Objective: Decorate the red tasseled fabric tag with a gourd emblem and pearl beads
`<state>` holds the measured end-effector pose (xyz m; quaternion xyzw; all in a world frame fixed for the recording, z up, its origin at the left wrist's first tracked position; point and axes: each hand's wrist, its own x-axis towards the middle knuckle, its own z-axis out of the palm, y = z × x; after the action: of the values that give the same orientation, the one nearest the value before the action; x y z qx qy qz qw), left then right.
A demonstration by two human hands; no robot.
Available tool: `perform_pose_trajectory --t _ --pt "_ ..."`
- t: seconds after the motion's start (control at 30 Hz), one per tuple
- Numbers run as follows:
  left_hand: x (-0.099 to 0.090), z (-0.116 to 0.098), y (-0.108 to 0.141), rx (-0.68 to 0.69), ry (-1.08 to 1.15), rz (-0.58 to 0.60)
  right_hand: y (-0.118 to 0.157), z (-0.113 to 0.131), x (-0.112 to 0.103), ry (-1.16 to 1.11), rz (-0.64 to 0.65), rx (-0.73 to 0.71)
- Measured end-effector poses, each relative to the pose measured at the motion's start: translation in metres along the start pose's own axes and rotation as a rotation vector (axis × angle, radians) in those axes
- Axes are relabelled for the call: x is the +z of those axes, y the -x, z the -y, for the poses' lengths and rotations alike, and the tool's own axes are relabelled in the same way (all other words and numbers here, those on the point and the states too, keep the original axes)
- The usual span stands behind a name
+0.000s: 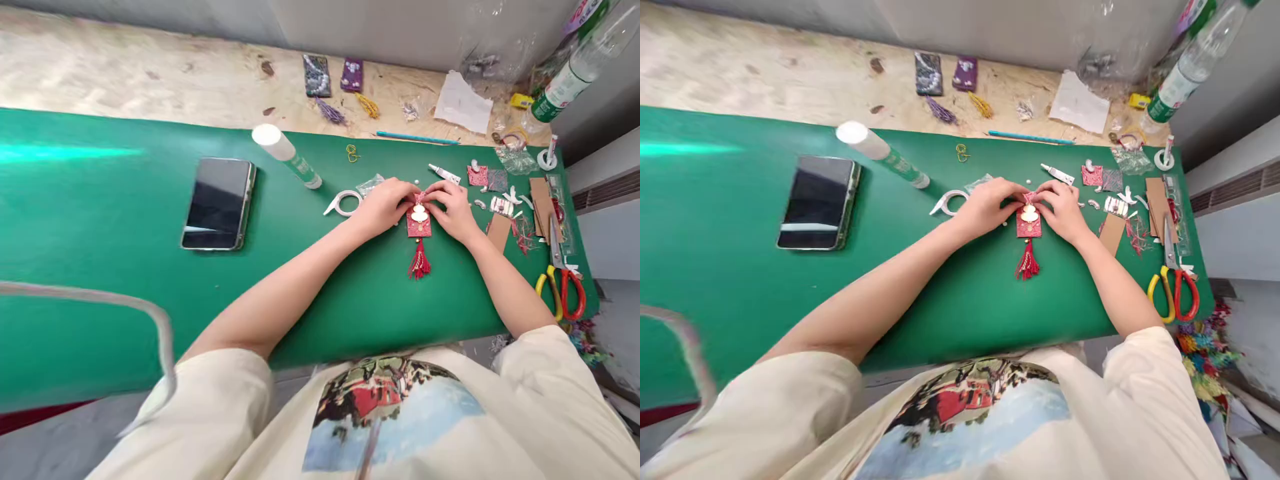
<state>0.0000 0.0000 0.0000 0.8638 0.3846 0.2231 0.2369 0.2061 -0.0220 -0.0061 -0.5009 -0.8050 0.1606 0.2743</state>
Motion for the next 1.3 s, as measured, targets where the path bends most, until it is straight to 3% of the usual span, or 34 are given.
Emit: perform_pose_trajectory --t 1.3 --pt "0.0003 -0.0005 0.0006 0.025 0.012 -0.025 -0.0006 0.0025 -0.0029 -0.011 0.022 0.020"
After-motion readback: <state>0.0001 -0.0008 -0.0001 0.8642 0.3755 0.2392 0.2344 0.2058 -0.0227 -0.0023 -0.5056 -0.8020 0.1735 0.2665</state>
